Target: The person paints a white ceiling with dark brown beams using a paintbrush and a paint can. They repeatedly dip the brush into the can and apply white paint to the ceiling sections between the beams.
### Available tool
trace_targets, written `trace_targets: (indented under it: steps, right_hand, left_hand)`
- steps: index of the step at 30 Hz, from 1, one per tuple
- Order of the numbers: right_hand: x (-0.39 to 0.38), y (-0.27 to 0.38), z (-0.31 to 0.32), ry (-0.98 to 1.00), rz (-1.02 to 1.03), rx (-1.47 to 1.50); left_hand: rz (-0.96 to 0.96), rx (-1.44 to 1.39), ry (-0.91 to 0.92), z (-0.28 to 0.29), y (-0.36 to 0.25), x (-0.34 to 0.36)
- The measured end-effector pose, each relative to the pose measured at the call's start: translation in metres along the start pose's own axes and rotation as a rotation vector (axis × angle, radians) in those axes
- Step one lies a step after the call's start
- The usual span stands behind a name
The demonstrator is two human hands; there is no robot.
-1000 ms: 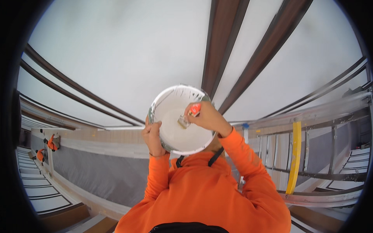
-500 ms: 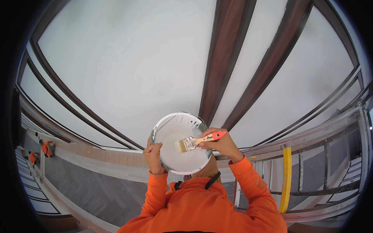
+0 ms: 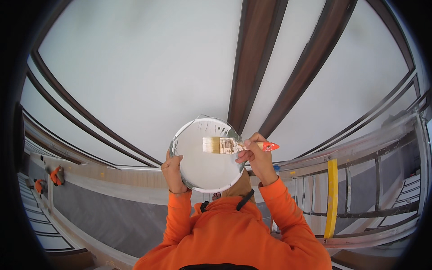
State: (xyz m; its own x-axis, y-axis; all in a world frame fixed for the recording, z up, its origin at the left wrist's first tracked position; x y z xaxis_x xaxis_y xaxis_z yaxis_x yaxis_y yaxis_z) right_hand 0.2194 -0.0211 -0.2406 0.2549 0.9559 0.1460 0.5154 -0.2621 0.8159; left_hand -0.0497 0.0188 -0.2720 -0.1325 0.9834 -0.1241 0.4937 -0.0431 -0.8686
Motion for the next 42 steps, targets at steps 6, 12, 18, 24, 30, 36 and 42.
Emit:
trace_targets:
  steps: [6,12,18,24,30,36,42]
  right_hand:
    - [-0.006,-0.005,0.008,0.108,0.017,0.355]
    - [-0.015,-0.001,0.000,0.264,0.030,0.588]
    - [-0.013,0.009,-0.008,0.326,0.042,0.605]
    - [0.002,0.028,-0.040,0.396,0.183,0.707]
    - [0.050,0.123,-0.127,0.428,0.730,0.454]
    - [0.103,0.211,-0.186,0.289,1.546,-0.660]
    - [0.154,0.239,-0.223,0.305,1.827,-1.193]
  left_hand:
    - [-0.028,0.047,0.057,0.004,0.003,0.003]
    - [0.048,0.037,0.040,0.009,0.007,0.008]
    - [0.051,-0.009,0.040,-0.011,-0.012,-0.002]
    - [0.051,-0.020,0.047,-0.017,-0.024,-0.009]
    - [-0.001,-0.070,0.034,-0.024,-0.038,-0.010]
    - [-0.001,-0.062,0.044,-0.025,-0.035,-0.011]
    - [-0.002,-0.080,0.033,-0.020,-0.027,-0.012]
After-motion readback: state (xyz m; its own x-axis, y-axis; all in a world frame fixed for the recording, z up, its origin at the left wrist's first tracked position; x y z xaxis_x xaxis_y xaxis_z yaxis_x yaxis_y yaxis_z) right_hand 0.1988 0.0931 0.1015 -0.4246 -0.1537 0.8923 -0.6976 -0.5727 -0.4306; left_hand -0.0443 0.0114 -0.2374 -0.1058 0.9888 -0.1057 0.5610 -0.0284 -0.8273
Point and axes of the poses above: each hand's wrist, its own x-axis towards the middle knuckle, its own z-axis out of the back of the hand, y = z × x, the point moved 1 cm from there along x, towards the middle knuckle, and after that the axes turned 7 degrees about z, right-handed, at the moved point
